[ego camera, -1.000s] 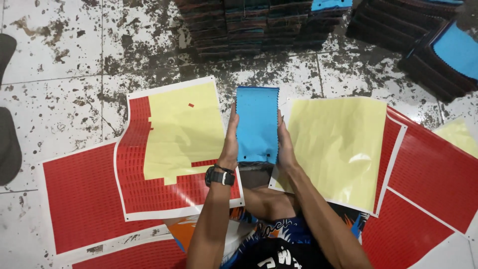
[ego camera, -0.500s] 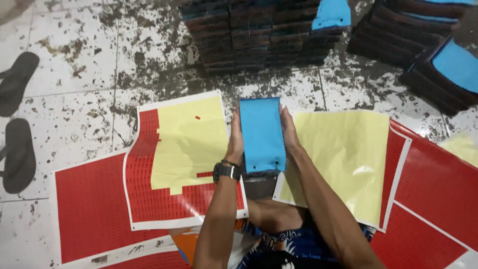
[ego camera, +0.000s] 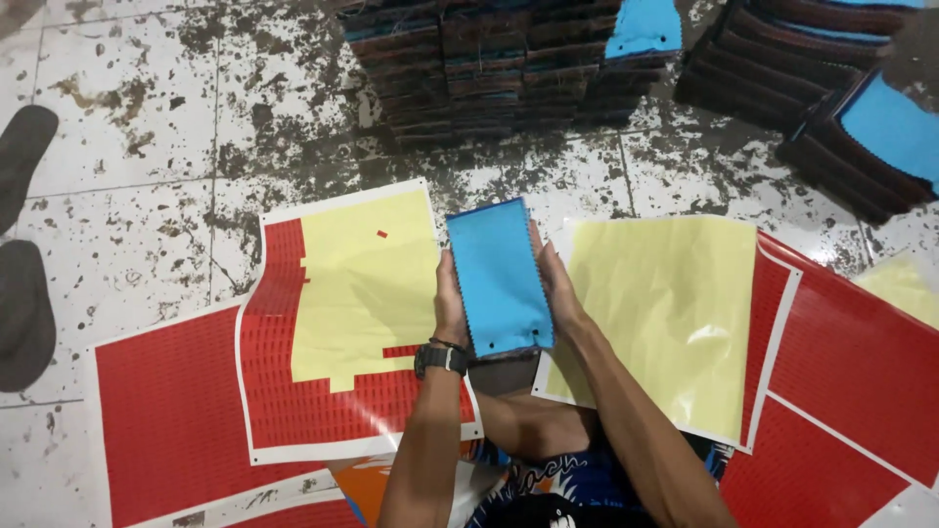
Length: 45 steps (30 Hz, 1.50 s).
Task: The person is organizing stacks of blue material and applying small red stickers to each individual piece.
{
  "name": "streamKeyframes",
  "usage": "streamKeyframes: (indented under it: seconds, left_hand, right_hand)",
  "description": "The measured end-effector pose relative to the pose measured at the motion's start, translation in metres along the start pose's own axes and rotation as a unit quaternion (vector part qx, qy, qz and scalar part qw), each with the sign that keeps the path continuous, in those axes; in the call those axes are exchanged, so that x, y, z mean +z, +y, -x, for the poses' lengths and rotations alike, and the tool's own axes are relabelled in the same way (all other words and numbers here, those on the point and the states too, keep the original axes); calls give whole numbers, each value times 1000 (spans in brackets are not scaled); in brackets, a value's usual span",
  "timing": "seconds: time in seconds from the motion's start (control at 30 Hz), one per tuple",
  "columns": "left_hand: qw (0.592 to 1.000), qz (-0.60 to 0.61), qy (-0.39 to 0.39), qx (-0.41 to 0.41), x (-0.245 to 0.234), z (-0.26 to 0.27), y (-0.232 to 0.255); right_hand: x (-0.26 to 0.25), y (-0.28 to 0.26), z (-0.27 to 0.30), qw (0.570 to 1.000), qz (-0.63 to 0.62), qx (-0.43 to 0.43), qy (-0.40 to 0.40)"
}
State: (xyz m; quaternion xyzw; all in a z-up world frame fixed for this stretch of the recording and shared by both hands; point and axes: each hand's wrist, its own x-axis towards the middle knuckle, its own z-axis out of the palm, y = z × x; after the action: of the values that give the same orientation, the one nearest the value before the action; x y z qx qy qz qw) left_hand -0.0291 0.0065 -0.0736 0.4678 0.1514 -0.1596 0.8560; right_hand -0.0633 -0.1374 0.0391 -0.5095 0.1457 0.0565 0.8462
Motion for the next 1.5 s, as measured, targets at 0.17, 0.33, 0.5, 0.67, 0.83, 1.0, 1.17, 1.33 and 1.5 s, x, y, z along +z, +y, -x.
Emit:
streamKeyframes:
  seconds: [0.17,0.33,0.5,0.67,0.83,1.0,1.17,1.33,1.5]
  left_hand:
    - [994,-72,-67,42,34,14,47]
    - [974,-128,-154,103,32,-4,37]
    - [986,-69,-139,66,-47,-54,-42]
    - [992,-89,-93,13,-2,-14,10]
    - [998,-23,-18,-57,38,12,46]
    - [999,40,8,17,28,-1,34]
    - [943,-244,196,116,50,4,83]
    - [915,-335,89,207,120,17,125]
    - [860,-442,-201,158,219,3,117]
  right_hand:
    - [-17,8,-10,994,106,-9,15]
    - [-18,11,-7,996,74,-22,37]
    - [-21,19,-9,992,115,-43,16]
    - [-3,-2,4,992,121,-37,15]
    - [-10,4,-5,990,142,-10,26]
    - [-21,-3,-8,968,236,73,52]
    - [-32,-32,-6,951,295,56,75]
    - [-108,-55,-31,944,277,-118,132]
    - [-245,-105,-35,874,319,-233,285]
